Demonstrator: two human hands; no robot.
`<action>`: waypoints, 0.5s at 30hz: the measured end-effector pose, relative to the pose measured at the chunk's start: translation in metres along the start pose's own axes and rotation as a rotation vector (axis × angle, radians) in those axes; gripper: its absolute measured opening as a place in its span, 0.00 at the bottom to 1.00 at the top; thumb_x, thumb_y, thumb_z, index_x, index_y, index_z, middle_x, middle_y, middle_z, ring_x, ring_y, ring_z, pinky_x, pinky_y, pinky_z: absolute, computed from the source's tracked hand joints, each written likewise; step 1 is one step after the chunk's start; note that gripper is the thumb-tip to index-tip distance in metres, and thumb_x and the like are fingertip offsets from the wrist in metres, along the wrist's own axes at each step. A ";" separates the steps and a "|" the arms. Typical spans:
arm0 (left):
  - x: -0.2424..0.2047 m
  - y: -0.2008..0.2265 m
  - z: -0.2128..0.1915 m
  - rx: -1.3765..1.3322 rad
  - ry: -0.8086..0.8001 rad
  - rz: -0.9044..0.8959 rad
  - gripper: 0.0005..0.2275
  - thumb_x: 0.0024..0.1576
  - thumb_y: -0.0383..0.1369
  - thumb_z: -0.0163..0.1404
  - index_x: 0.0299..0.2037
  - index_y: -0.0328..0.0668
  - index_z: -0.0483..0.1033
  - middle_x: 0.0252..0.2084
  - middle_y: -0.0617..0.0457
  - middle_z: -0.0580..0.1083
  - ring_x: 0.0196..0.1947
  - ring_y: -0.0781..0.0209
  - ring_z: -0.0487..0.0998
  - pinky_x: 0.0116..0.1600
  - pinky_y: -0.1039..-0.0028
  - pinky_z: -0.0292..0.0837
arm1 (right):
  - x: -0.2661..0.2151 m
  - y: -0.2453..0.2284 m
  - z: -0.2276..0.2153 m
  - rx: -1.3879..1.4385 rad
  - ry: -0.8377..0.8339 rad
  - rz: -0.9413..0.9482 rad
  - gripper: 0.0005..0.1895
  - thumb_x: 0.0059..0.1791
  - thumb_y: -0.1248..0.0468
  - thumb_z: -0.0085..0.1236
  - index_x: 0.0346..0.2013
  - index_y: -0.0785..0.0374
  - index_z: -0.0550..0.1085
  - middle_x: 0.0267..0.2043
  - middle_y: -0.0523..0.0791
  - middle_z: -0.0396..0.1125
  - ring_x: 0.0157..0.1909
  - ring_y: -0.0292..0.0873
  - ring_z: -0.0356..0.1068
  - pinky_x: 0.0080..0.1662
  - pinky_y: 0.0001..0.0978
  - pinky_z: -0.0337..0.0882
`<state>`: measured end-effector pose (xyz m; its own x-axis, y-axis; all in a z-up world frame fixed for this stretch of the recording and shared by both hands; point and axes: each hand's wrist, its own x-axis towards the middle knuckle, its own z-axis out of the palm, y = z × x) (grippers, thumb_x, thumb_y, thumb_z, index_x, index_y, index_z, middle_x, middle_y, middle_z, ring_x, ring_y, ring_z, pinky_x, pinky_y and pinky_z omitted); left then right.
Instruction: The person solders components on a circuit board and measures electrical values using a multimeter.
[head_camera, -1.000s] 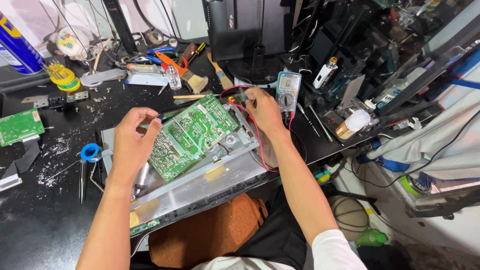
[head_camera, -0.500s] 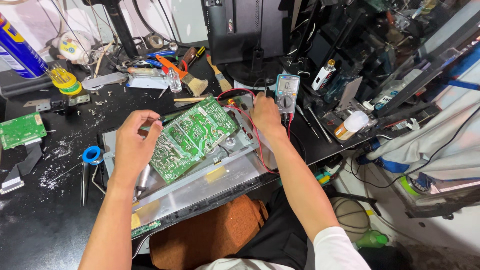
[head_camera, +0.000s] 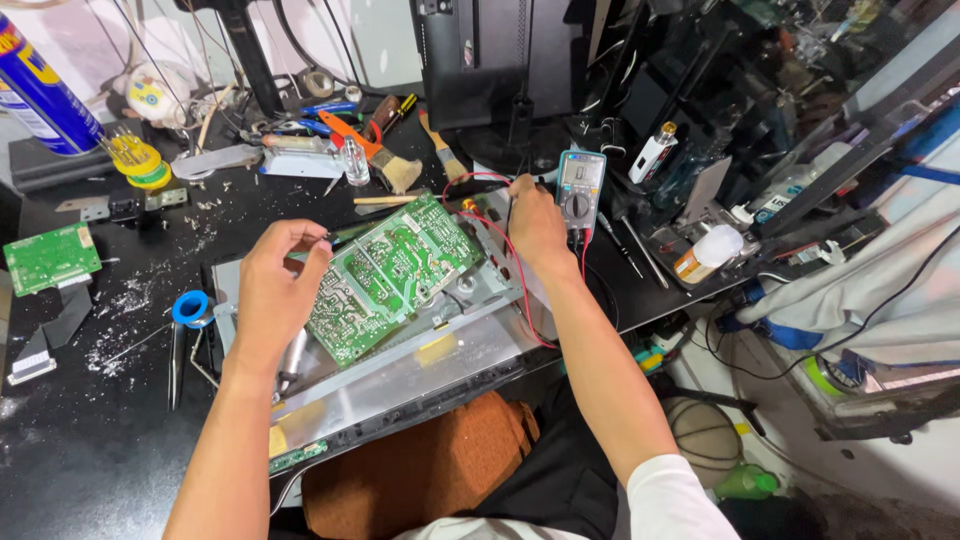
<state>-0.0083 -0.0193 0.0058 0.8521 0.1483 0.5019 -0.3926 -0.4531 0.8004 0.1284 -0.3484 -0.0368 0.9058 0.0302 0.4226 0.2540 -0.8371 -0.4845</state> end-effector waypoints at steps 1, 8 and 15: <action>0.000 0.000 0.000 0.012 -0.006 -0.030 0.07 0.60 0.26 0.56 0.47 0.34 0.76 0.42 0.50 0.79 0.39 0.65 0.80 0.40 0.76 0.73 | -0.002 -0.001 0.001 0.000 -0.004 0.003 0.08 0.52 0.68 0.52 0.47 0.63 0.70 0.46 0.59 0.72 0.46 0.67 0.71 0.47 0.59 0.70; 0.000 0.000 0.000 0.028 0.001 0.005 0.06 0.61 0.25 0.56 0.46 0.34 0.76 0.43 0.50 0.79 0.42 0.64 0.81 0.40 0.76 0.73 | -0.002 -0.008 -0.005 -0.116 -0.172 0.188 0.21 0.48 0.63 0.61 0.52 0.62 0.65 0.45 0.61 0.70 0.48 0.68 0.71 0.49 0.58 0.71; -0.001 0.002 0.000 0.019 -0.003 -0.003 0.06 0.61 0.25 0.55 0.46 0.34 0.76 0.42 0.50 0.79 0.41 0.64 0.81 0.39 0.76 0.73 | 0.003 -0.006 0.004 -0.162 -0.124 0.208 0.18 0.52 0.67 0.53 0.57 0.61 0.65 0.52 0.61 0.67 0.48 0.69 0.71 0.49 0.60 0.71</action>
<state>-0.0101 -0.0202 0.0074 0.8544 0.1467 0.4985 -0.3837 -0.4689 0.7955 0.1306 -0.3416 -0.0358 0.9698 -0.0928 0.2258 0.0105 -0.9082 -0.4184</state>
